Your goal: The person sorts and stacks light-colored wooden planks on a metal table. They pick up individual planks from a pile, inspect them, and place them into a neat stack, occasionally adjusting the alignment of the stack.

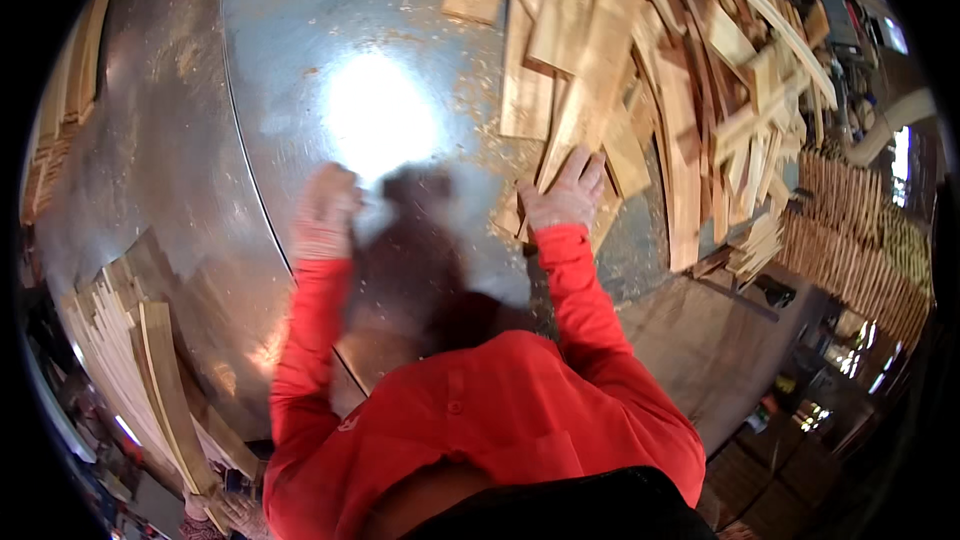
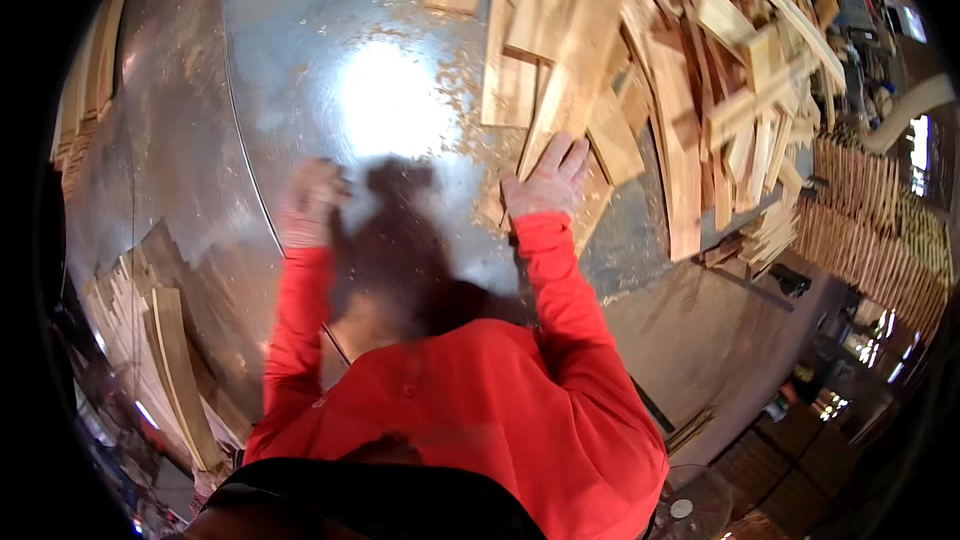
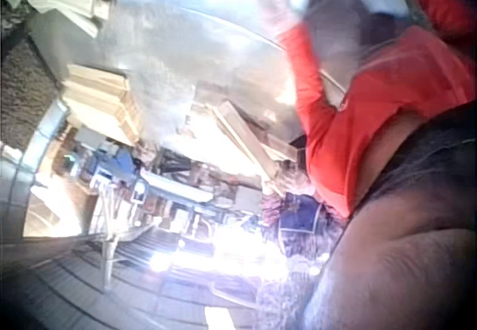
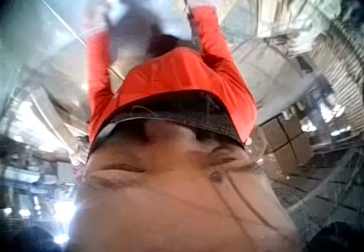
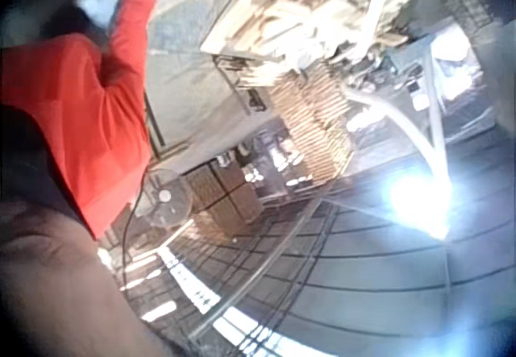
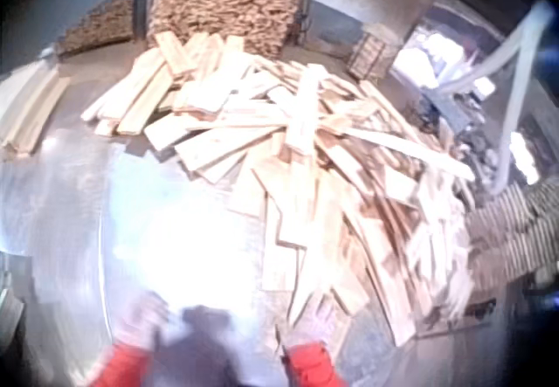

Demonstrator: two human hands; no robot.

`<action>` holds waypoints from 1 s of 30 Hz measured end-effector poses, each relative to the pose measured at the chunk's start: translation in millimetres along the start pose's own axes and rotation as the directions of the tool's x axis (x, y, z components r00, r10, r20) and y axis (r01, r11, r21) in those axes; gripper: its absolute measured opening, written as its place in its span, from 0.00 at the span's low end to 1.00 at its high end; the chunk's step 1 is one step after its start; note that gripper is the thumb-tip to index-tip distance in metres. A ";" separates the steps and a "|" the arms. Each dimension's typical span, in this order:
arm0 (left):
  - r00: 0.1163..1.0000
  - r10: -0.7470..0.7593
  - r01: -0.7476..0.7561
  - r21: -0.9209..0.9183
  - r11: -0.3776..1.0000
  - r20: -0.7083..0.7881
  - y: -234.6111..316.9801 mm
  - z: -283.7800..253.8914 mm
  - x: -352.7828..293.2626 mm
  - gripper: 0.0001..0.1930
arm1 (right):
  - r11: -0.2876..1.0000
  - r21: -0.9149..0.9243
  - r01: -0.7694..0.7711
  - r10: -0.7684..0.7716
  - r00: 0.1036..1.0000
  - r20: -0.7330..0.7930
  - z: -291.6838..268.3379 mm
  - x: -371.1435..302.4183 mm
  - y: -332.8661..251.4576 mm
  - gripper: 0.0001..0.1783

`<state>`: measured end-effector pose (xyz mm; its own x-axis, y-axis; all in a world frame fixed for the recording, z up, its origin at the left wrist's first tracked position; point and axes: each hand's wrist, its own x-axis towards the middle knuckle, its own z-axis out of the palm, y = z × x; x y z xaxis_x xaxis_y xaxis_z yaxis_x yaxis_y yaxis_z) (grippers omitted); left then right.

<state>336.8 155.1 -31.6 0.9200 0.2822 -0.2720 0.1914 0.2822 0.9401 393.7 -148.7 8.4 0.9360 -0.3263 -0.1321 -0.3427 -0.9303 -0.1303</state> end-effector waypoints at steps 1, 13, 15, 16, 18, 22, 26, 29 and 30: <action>0.983 -0.170 0.172 -0.030 0.985 0.065 -5.9 34.0 -25.1 0.27 | 0.996 0.088 0.030 -0.028 0.999 -0.019 -7.2 -6.8 16.3 0.54; 0.859 -0.249 0.510 -0.704 0.495 0.448 -63.1 206.7 -103.2 0.40 | 0.819 0.165 0.550 -0.539 0.835 -0.111 -67.0 70.8 91.9 0.63; 0.868 -0.276 0.495 -0.767 0.408 0.413 -44.3 218.7 -97.8 0.42 | 0.933 0.177 0.314 -0.331 0.941 0.076 -25.0 141.1 97.2 0.68; 0.893 -0.283 0.448 -0.755 0.480 0.350 -40.6 216.7 -100.6 0.43 | 0.939 0.105 0.328 -0.342 0.922 0.182 -34.6 137.1 80.2 0.67; 0.930 -0.212 0.363 -0.837 0.409 0.300 -47.0 214.7 -103.0 0.47 | 0.945 0.048 0.324 -0.324 0.900 0.292 -57.1 138.3 63.5 0.66; 0.963 -0.157 0.257 -0.926 0.276 0.221 -62.9 223.4 -131.3 0.55 | 0.947 0.117 0.301 -0.323 0.880 0.347 -49.3 143.1 72.1 0.63; 0.945 -0.326 0.152 -0.917 0.369 0.025 -63.9 245.9 -153.8 0.56 | 0.952 0.168 0.257 -0.300 0.892 0.338 -41.1 119.0 59.8 0.65; 0.935 -0.354 0.156 -0.919 0.363 0.019 -79.6 244.3 -154.2 0.52 | 0.941 0.046 0.334 -0.335 0.911 0.240 -36.1 88.8 41.2 0.64; 0.941 -0.306 0.250 -0.911 0.328 0.148 -85.9 232.6 -151.6 0.48 | 0.941 0.059 0.332 -0.337 0.915 0.221 -34.8 86.8 42.8 0.64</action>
<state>260.5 -125.3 -23.3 0.8575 0.0432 -0.5127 -0.0183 0.9984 0.0534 463.1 -222.6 25.6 0.9543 0.0518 -0.2943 -0.0164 -0.9743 -0.2245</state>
